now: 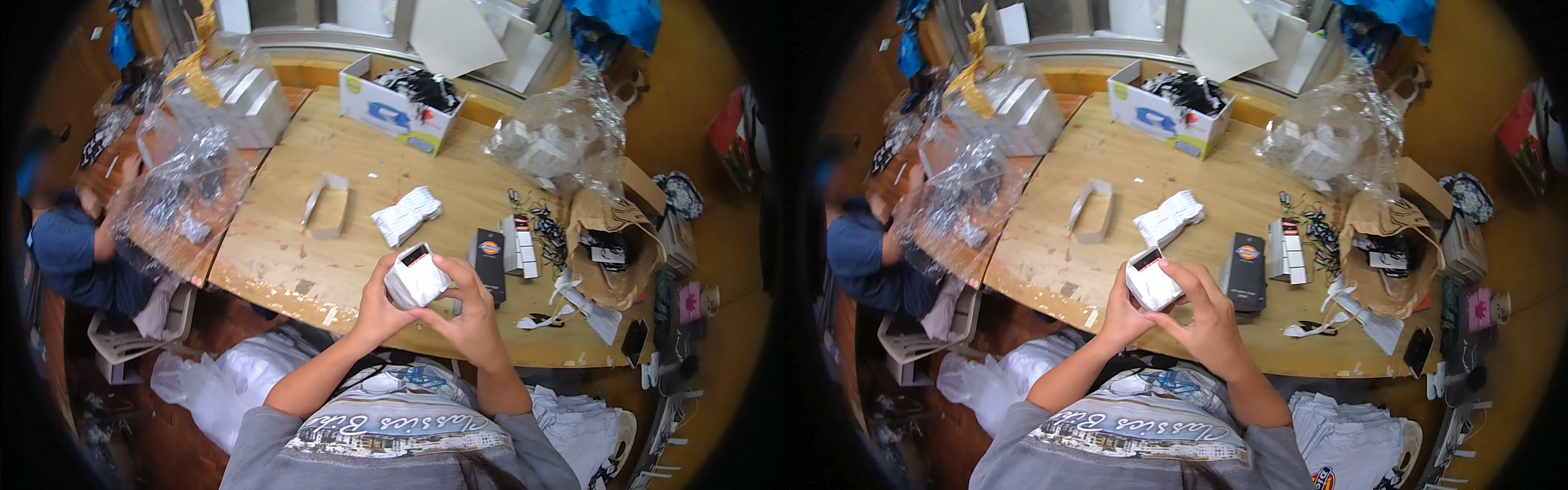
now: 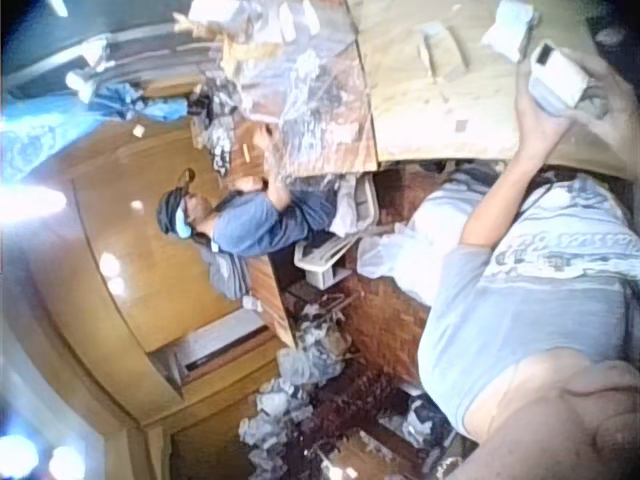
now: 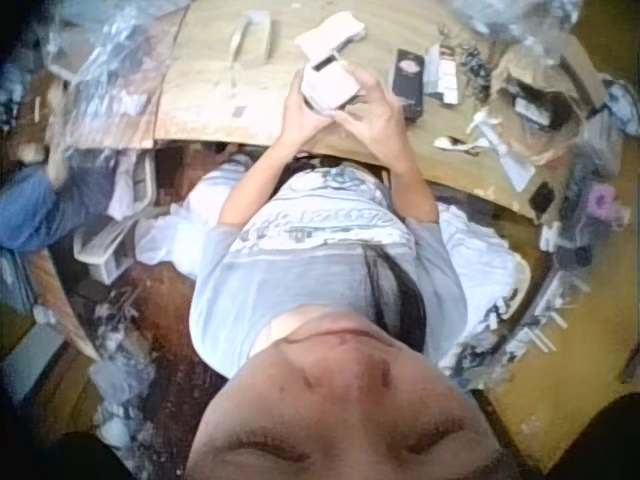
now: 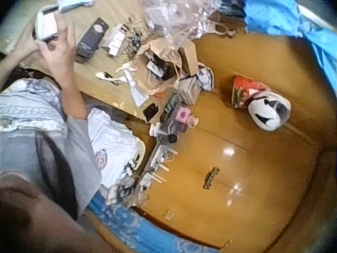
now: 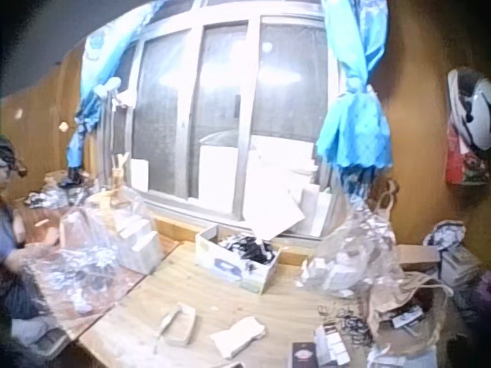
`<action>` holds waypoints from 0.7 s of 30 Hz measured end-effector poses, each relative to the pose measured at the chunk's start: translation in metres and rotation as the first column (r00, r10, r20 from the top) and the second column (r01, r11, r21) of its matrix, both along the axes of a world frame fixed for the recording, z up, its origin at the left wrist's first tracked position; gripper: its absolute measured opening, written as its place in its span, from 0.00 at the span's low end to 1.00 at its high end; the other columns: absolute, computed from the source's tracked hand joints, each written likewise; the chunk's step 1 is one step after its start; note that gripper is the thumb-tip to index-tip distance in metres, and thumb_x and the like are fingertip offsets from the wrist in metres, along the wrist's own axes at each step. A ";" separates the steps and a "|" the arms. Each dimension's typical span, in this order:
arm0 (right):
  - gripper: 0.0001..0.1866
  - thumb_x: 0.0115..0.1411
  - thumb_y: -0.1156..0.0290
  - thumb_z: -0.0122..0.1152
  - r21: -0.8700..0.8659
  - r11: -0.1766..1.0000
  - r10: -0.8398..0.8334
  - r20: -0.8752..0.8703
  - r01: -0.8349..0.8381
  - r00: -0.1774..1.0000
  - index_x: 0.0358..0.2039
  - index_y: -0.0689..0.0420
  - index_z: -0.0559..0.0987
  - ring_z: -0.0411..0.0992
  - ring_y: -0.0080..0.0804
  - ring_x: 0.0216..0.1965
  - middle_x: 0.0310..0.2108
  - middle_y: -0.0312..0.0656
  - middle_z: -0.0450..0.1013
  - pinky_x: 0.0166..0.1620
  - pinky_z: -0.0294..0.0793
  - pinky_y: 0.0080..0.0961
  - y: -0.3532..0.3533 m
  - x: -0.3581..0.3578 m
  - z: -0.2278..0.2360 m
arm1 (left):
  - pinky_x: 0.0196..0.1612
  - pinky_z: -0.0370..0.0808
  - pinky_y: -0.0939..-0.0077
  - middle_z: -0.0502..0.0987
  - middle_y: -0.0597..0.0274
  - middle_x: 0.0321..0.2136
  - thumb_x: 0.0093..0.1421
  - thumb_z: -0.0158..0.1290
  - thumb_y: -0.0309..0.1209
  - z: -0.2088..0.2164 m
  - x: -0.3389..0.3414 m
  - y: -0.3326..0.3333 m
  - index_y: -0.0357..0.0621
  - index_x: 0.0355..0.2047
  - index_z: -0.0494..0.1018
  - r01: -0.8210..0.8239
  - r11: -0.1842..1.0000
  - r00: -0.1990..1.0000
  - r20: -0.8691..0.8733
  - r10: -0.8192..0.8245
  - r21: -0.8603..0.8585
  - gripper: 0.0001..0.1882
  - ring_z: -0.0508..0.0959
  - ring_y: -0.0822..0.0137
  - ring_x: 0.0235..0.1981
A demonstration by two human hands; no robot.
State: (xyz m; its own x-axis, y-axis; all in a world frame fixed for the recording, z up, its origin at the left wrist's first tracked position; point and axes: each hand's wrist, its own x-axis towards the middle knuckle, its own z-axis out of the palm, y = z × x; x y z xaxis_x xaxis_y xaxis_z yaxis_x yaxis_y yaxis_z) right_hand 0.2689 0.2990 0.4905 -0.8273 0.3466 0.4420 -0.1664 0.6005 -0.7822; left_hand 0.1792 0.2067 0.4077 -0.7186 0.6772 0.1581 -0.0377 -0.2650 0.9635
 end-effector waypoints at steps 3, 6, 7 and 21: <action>0.29 0.38 0.73 0.65 0.121 0.985 0.114 0.072 -0.122 0.991 0.45 0.52 0.69 0.68 0.43 0.36 0.39 0.45 0.67 0.36 0.70 0.30 -0.003 -0.001 0.007 | 0.48 0.64 0.74 0.65 0.57 0.44 0.31 0.63 0.20 0.003 -0.004 -0.021 0.42 0.49 0.58 -0.035 0.999 0.987 -0.156 0.040 0.031 0.41 0.66 0.65 0.47; 0.26 0.38 0.71 0.66 0.077 0.984 0.153 0.122 -0.163 0.981 0.41 0.54 0.71 0.69 0.43 0.36 0.38 0.46 0.67 0.36 0.69 0.30 -0.010 0.001 0.013 | 0.49 0.64 0.74 0.64 0.56 0.46 0.31 0.62 0.19 0.002 -0.008 -0.032 0.46 0.49 0.59 -0.035 0.997 0.962 -0.270 0.050 0.063 0.41 0.65 0.63 0.48; 0.24 0.38 0.70 0.66 0.045 0.987 0.148 0.119 -0.154 0.982 0.40 0.55 0.72 0.69 0.42 0.36 0.38 0.47 0.68 0.37 0.69 0.29 -0.012 0.002 0.015 | 0.49 0.64 0.73 0.64 0.56 0.46 0.31 0.62 0.19 0.003 -0.010 -0.035 0.46 0.49 0.60 -0.033 0.997 0.946 -0.319 0.054 0.071 0.41 0.65 0.62 0.48; 0.25 0.36 0.65 0.66 0.285 0.953 0.099 0.042 -0.107 0.994 0.37 0.58 0.71 0.71 0.40 0.34 0.38 0.47 0.69 0.34 0.72 0.28 -0.033 0.009 0.011 | 0.43 0.69 0.73 0.65 0.55 0.44 0.28 0.64 0.21 0.004 -0.019 -0.052 0.49 0.46 0.63 -0.006 0.998 0.876 -0.480 0.037 0.067 0.40 0.68 0.59 0.45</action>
